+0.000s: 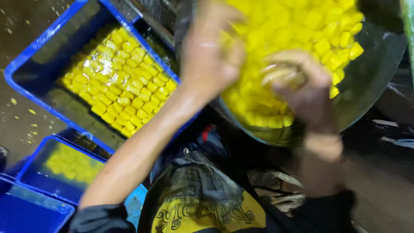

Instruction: The person washes yellow tofu blocks in a large water-filled basin, picking up individual blocks, rinsing and rubbing them in the water, and placing them into blue plastic crates. They occasionally scoop and pour water over the blocks with a plastic scoop while continuing to transfer washed blocks into the crates.

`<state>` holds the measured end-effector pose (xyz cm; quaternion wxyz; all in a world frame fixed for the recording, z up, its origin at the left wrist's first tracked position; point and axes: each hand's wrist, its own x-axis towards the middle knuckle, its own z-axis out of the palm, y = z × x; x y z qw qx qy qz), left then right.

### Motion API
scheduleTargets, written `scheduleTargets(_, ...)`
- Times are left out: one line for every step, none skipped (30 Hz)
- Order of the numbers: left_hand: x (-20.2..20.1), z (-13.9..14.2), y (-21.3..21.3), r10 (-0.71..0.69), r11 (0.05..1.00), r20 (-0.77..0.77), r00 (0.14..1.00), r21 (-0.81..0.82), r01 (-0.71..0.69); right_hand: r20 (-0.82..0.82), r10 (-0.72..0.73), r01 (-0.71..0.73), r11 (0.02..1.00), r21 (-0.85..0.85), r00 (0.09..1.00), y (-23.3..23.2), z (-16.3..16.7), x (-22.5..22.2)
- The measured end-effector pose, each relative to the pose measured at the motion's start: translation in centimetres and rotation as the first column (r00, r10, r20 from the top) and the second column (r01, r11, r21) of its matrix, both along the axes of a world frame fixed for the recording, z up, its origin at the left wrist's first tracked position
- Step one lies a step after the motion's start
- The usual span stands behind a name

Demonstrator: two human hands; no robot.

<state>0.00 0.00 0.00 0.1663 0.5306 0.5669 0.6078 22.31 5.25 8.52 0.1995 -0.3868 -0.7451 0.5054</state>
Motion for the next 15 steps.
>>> scheduleTargets(3.0, -1.6, 1.4, -0.172, 0.982, -0.076, 0.982, -0.087, 0.165, 0.230, -0.054, 0.006, 0.978, 0.208, 0.972, 2.5, -2.0, 2.8)
scheduleTargets(5.8, -3.1, 3.2, -0.325, 0.933, -0.292, 0.900, -0.252, 0.256, 0.391, -0.016, -0.070, 0.976, 0.205, 0.920, 4.6, -4.0, 5.2)
scheduleTargets(8.0, -5.5, 4.2, -0.483, 0.857, -0.463, 0.744, -0.425, 0.292, 0.538, 0.022, -0.146, 0.971, 0.188, 0.842, 6.4, -6.1, 7.2)
scheduleTargets(9.7, -7.4, 4.7, -0.585, 0.793, -0.566, 0.582, -0.548, 0.264, 0.668, 0.057, -0.220, 0.962, 0.162, 0.742, 7.8, -8.3, 8.8)
scheduleTargets(10.9, -9.4, 5.3, -0.672, 0.728, -0.624, 0.398, -0.656, 0.199, 0.632, 0.163, -0.434, 0.849, 0.300, 0.757, 9.0, -10.6, 9.9)
scheduleTargets(10.7, -12.1, 5.2, -0.666, 0.746, -0.677, 0.315, -0.617, 0.251, 0.612, 0.273, -0.603, 0.671, 0.431, 0.742, 9.8, -12.8, 10.7)
scheduleTargets(10.3, -14.1, 4.9, -0.655, 0.751, -0.719, 0.231, -0.586, 0.306, 0.734, 0.283, -0.676, 0.669, 0.310, 0.617, 10.5, -14.9, 11.2)
scheduleTargets(10.7, -15.9, 5.3, -0.730, 0.680, -0.666, 0.150, -0.689, 0.251, 0.831, 0.292, -0.727, 0.662, 0.182, 0.473, 11.0, -16.8, 11.5)
scheduleTargets(10.7, -17.0, 5.7, -0.773, 0.632, -0.623, 0.120, -0.743, 0.219, 0.880, 0.293, -0.778, 0.616, 0.124, 0.373, 11.4, -18.5, 11.7)
scheduleTargets(10.4, -18.0, 5.8, -0.805, 0.592, -0.581, 0.119, -0.778, 0.209, 0.919, 0.289, -0.821, 0.568, 0.061, 0.268, 11.8, -19.8, 11.8)
scheduleTargets(9.9, -18.7, 5.7, -0.817, 0.577, -0.555, 0.156, -0.786, 0.222, 0.947, 0.278, -0.854, 0.520, -0.009, 0.159, 12.2, -20.8, 11.8)
scheduleTargets(9.3, -18.6, 5.6, -0.828, 0.560, -0.525, 0.196, -0.792, 0.243, 0.912, 0.340, -0.850, 0.526, 0.016, 0.228, 12.7, -21.4, 11.8)
scheduleTargets(8.7, -18.5, 5.5, -0.836, 0.544, -0.489, 0.250, -0.795, 0.268, 0.871, 0.395, -0.844, 0.534, 0.042, 0.294, 13.3, -21.7, 11.8)
scheduleTargets(8.1, -17.9, 5.8, -0.843, 0.524, -0.438, 0.312, -0.800, 0.293, 0.824, 0.443, -0.838, 0.541, 0.070, 0.355, 13.8, -21.9, 11.8)
scheduleTargets(7.5, -17.0, 5.9, -0.844, 0.505, -0.382, 0.376, -0.802, 0.320, 0.769, 0.496, -0.826, 0.560, 0.072, 0.403, 14.4, -21.8, 11.6)
